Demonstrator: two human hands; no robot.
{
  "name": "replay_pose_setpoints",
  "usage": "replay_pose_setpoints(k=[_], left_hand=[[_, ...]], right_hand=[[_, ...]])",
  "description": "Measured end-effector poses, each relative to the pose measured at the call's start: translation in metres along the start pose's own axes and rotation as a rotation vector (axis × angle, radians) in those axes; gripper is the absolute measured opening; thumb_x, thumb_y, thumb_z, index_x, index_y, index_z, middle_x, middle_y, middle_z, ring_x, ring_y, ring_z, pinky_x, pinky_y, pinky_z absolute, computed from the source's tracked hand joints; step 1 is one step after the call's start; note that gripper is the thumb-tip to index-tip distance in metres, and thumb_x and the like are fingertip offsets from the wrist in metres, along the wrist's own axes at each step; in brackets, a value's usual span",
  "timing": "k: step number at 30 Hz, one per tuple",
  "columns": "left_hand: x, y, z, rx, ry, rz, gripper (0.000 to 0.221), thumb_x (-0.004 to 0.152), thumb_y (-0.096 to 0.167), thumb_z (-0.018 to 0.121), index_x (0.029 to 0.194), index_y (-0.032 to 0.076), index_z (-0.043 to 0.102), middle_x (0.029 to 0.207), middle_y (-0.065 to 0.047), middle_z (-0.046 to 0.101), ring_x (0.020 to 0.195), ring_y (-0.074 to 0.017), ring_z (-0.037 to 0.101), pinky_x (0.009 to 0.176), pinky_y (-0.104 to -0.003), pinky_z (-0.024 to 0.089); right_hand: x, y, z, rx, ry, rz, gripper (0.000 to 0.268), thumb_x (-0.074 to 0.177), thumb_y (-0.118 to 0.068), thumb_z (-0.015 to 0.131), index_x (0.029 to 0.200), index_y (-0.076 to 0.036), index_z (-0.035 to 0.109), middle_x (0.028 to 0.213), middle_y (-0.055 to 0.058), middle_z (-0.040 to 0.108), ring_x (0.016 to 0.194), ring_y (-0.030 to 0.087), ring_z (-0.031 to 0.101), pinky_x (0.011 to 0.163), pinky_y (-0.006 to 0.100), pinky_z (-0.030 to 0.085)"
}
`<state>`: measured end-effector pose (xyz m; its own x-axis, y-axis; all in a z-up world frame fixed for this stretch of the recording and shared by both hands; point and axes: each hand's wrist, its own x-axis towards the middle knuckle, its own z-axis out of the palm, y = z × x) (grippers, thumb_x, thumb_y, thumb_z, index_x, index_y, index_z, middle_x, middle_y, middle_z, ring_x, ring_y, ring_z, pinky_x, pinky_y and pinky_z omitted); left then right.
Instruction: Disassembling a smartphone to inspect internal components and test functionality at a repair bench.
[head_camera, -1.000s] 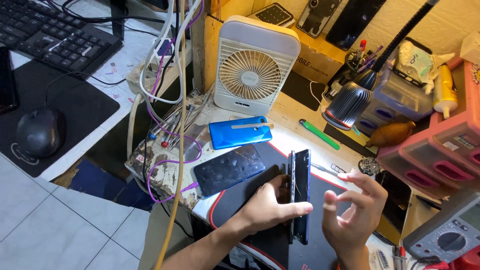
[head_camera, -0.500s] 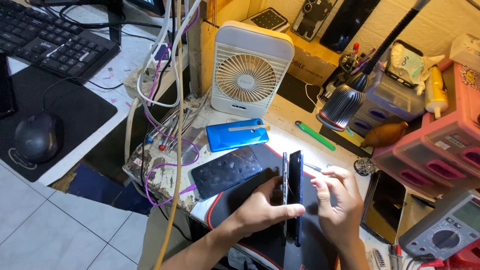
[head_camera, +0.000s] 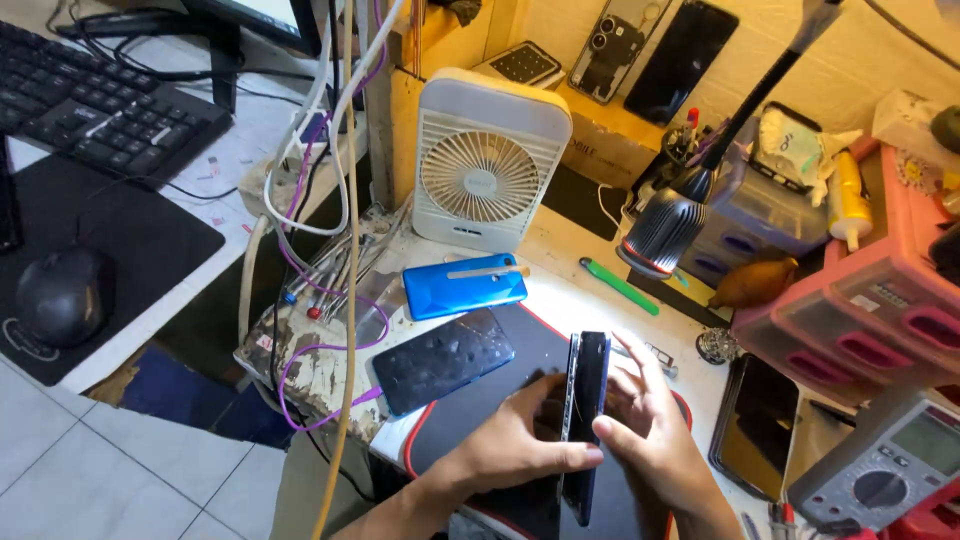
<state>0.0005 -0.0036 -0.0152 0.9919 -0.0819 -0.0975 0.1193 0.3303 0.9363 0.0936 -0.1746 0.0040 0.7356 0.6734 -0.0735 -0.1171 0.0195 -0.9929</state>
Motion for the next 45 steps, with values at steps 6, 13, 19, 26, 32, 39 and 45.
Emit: replay_pose_setpoints(k=[6, 13, 19, 26, 32, 39, 45], left_hand=[[-0.008, 0.020, 0.002, 0.098, 0.032, -0.091, 0.080, 0.065, 0.044, 0.081, 0.133, 0.010, 0.055, 0.118, -0.008, 0.072, 0.108, -0.0200, 0.072, 0.092, -0.032, 0.060], [-0.016, 0.020, -0.002, 0.013, -0.018, -0.010, 0.083, 0.071, 0.037, 0.081, 0.140, 0.003, 0.050, 0.109, -0.011, 0.070, 0.100, -0.0201, 0.071, 0.085, -0.030, 0.060], [-0.020, 0.005, -0.009, -0.254, -0.089, -0.014, 0.076, 0.081, 0.031, 0.077, 0.143, 0.007, 0.041, 0.110, -0.016, 0.074, 0.088, -0.0282, 0.075, 0.089, -0.039, 0.060], [-0.016, -0.003, -0.016, -0.456, -0.114, 0.132, 0.090, 0.082, 0.041, 0.080, 0.148, 0.001, 0.034, 0.113, -0.024, 0.071, 0.088, -0.0346, 0.074, 0.087, -0.048, 0.060], [-0.012, -0.004, -0.017, -0.326, -0.064, 0.117, 0.074, 0.087, 0.041, 0.075, 0.144, 0.007, 0.041, 0.107, -0.013, 0.075, 0.087, -0.0266, 0.075, 0.092, -0.042, 0.061], [-0.015, 0.008, -0.013, -0.312, 0.013, 0.063, 0.057, 0.085, 0.033, 0.079, 0.129, 0.005, 0.054, 0.094, -0.009, 0.066, 0.084, -0.0278, 0.077, 0.069, -0.033, 0.063], [-0.020, 0.026, -0.011, -0.143, 0.064, -0.114, 0.074, 0.073, 0.044, 0.078, 0.129, 0.007, 0.050, 0.101, -0.013, 0.065, 0.090, -0.0273, 0.076, 0.080, -0.033, 0.064]], right_hand=[[-0.003, -0.003, 0.005, -0.062, 0.025, 0.039, 0.106, 0.070, -0.030, 0.082, 0.158, -0.008, 0.027, 0.148, 0.021, 0.058, 0.135, 0.029, 0.060, 0.108, 0.041, 0.049], [0.001, 0.004, 0.006, -0.051, 0.067, 0.060, 0.120, 0.064, -0.069, 0.068, 0.157, -0.004, 0.029, 0.144, 0.024, 0.060, 0.130, 0.032, 0.062, 0.110, 0.043, 0.048], [0.061, 0.013, 0.012, -0.649, 0.237, 0.142, 0.031, 0.092, -0.020, 0.059, 0.115, -0.012, 0.079, 0.107, 0.006, 0.083, 0.100, 0.018, 0.076, 0.092, 0.033, 0.059], [0.161, 0.052, 0.015, -1.241, -0.101, -0.675, 0.034, 0.097, -0.025, 0.067, 0.129, -0.014, 0.067, 0.134, 0.016, 0.066, 0.124, 0.036, 0.060, 0.103, 0.049, 0.050], [0.177, 0.065, 0.008, -1.479, -0.122, -0.571, 0.045, 0.095, -0.039, 0.065, 0.135, -0.016, 0.064, 0.121, 0.011, 0.067, 0.119, 0.033, 0.054, 0.106, 0.052, 0.035], [0.117, 0.018, -0.005, -0.838, 0.223, -0.431, 0.027, 0.095, -0.013, 0.066, 0.120, -0.006, 0.070, 0.110, 0.012, 0.075, 0.104, 0.024, 0.073, 0.091, 0.036, 0.059], [0.064, 0.013, -0.046, -0.034, 0.521, -0.345, 0.046, 0.097, 0.002, 0.063, 0.140, -0.007, 0.047, 0.096, 0.009, 0.064, 0.100, 0.026, 0.070, 0.098, 0.039, 0.059]])
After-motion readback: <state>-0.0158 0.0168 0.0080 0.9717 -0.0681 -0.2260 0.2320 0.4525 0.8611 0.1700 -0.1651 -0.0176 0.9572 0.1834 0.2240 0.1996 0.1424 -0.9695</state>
